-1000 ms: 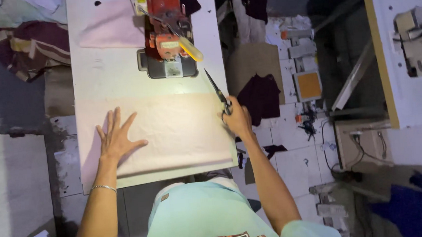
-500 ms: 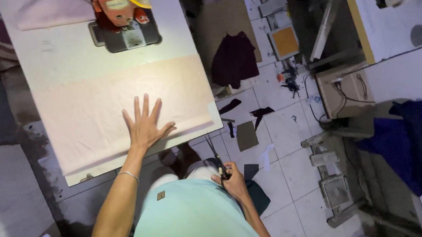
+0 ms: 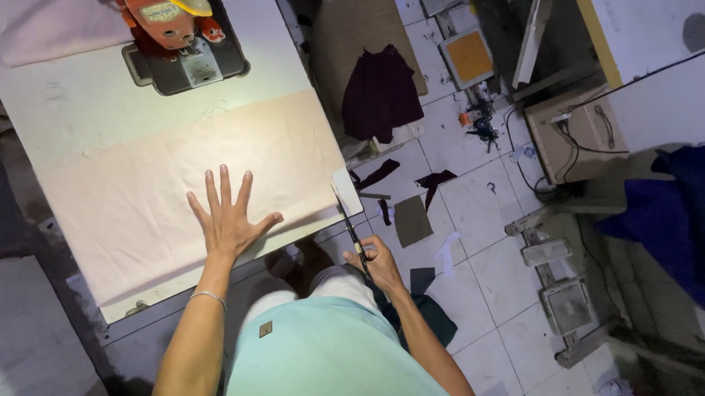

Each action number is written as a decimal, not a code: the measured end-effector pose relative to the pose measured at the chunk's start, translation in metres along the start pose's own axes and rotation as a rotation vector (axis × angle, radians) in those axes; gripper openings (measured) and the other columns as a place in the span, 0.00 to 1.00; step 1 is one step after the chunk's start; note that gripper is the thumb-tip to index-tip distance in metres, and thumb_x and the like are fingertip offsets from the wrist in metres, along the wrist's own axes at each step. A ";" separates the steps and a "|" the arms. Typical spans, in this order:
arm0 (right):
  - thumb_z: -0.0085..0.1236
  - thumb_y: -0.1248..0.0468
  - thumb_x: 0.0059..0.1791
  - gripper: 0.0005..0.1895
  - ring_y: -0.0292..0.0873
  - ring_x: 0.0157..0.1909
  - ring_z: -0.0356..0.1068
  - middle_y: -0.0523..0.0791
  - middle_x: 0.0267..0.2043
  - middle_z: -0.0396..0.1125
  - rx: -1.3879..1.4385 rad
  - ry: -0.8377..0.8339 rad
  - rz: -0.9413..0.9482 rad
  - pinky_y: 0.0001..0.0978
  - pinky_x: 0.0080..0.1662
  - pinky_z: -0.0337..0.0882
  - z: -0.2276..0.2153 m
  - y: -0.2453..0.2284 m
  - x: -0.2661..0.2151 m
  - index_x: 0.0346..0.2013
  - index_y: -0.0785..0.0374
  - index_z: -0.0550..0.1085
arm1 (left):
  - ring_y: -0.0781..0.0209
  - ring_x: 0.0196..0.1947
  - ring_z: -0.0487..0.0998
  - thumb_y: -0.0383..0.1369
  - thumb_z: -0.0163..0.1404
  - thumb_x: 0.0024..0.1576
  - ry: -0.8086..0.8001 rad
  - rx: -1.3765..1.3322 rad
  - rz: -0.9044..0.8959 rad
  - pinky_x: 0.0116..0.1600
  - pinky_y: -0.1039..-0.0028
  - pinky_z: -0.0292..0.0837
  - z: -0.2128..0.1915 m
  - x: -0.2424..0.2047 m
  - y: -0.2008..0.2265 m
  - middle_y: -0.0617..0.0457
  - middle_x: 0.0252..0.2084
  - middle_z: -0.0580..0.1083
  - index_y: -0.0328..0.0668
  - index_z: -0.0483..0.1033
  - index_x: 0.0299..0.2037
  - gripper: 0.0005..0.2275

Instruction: The person cuts a large piece of light-colored fabric on a table using scissors. They trim the edges, fold the fabric, and continue cutting it into smaller rectangular pieces. The person also unfolds and shakes the fabric to check the cuts before proceeding.

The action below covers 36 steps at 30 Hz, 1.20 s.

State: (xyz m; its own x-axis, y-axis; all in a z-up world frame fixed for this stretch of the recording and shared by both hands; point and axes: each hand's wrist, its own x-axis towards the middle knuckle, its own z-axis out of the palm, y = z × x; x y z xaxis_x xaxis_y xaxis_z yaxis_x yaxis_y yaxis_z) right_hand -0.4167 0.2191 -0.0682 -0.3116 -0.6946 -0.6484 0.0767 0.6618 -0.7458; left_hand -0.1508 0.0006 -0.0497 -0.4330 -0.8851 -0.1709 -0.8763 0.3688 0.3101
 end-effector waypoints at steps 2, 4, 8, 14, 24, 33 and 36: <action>0.76 0.50 0.43 0.31 0.32 0.21 0.64 0.39 0.20 0.67 -0.019 0.006 -0.008 0.18 0.24 0.60 -0.002 -0.003 0.003 0.49 0.65 0.71 | 0.40 0.81 0.32 0.75 0.36 0.49 0.000 0.005 -0.007 0.71 0.29 0.23 -0.001 0.005 0.002 0.44 0.82 0.42 0.66 0.52 0.76 0.45; 0.76 0.51 0.43 0.29 0.32 0.19 0.63 0.39 0.18 0.67 -0.033 0.023 -0.005 0.18 0.23 0.59 -0.003 -0.005 -0.003 0.47 0.65 0.72 | 0.37 0.80 0.33 0.74 0.39 0.48 0.009 -0.022 -0.006 0.69 0.26 0.24 -0.001 0.004 0.007 0.39 0.81 0.41 0.62 0.53 0.76 0.47; 0.75 0.51 0.44 0.28 0.32 0.20 0.64 0.39 0.18 0.67 -0.036 -0.007 0.017 0.20 0.24 0.59 -0.008 -0.001 -0.009 0.47 0.64 0.71 | 0.39 0.76 0.54 0.69 0.52 0.45 0.118 -0.071 0.174 0.68 0.26 0.42 0.024 0.011 0.046 0.35 0.74 0.57 0.51 0.62 0.71 0.46; 0.73 0.50 0.47 0.28 0.33 0.21 0.67 0.41 0.21 0.67 0.107 -0.066 0.113 0.20 0.24 0.65 -0.026 0.014 -0.021 0.50 0.63 0.70 | 0.56 0.49 0.70 0.52 0.64 0.43 0.240 0.027 0.452 0.44 0.62 0.67 0.106 0.035 0.087 0.59 0.48 0.65 0.57 0.70 0.43 0.23; 0.74 0.51 0.47 0.30 0.33 0.22 0.64 0.41 0.20 0.63 0.080 -0.091 0.094 0.20 0.26 0.65 -0.026 0.019 -0.016 0.52 0.65 0.69 | 0.46 0.32 0.79 0.47 0.46 0.63 0.052 -0.862 -0.524 0.38 0.60 0.69 0.085 0.049 0.070 0.48 0.26 0.77 0.53 0.80 0.32 0.15; 0.76 0.50 0.45 0.32 0.33 0.23 0.65 0.40 0.21 0.65 0.030 -0.109 0.095 0.20 0.27 0.67 -0.021 0.013 -0.021 0.52 0.65 0.70 | 0.43 0.65 0.66 0.50 0.52 0.60 0.227 -0.272 0.091 0.61 0.49 0.62 0.017 0.017 0.076 0.50 0.61 0.71 0.58 0.79 0.52 0.15; 0.77 0.50 0.43 0.33 0.33 0.24 0.65 0.40 0.22 0.65 0.002 -0.067 0.073 0.21 0.28 0.65 -0.014 0.007 -0.013 0.52 0.64 0.70 | 0.34 0.70 0.58 0.52 0.55 0.57 0.200 -0.195 0.121 0.66 0.37 0.54 0.008 0.014 0.076 0.40 0.69 0.65 0.50 0.73 0.61 0.26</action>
State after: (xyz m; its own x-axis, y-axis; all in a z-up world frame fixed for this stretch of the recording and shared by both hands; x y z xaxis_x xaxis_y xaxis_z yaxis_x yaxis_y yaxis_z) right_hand -0.4257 0.2370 -0.0630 -0.2406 -0.6622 -0.7096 0.0988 0.7106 -0.6966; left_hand -0.2252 0.0187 -0.0362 -0.4647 -0.8834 0.0600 -0.7550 0.4307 0.4944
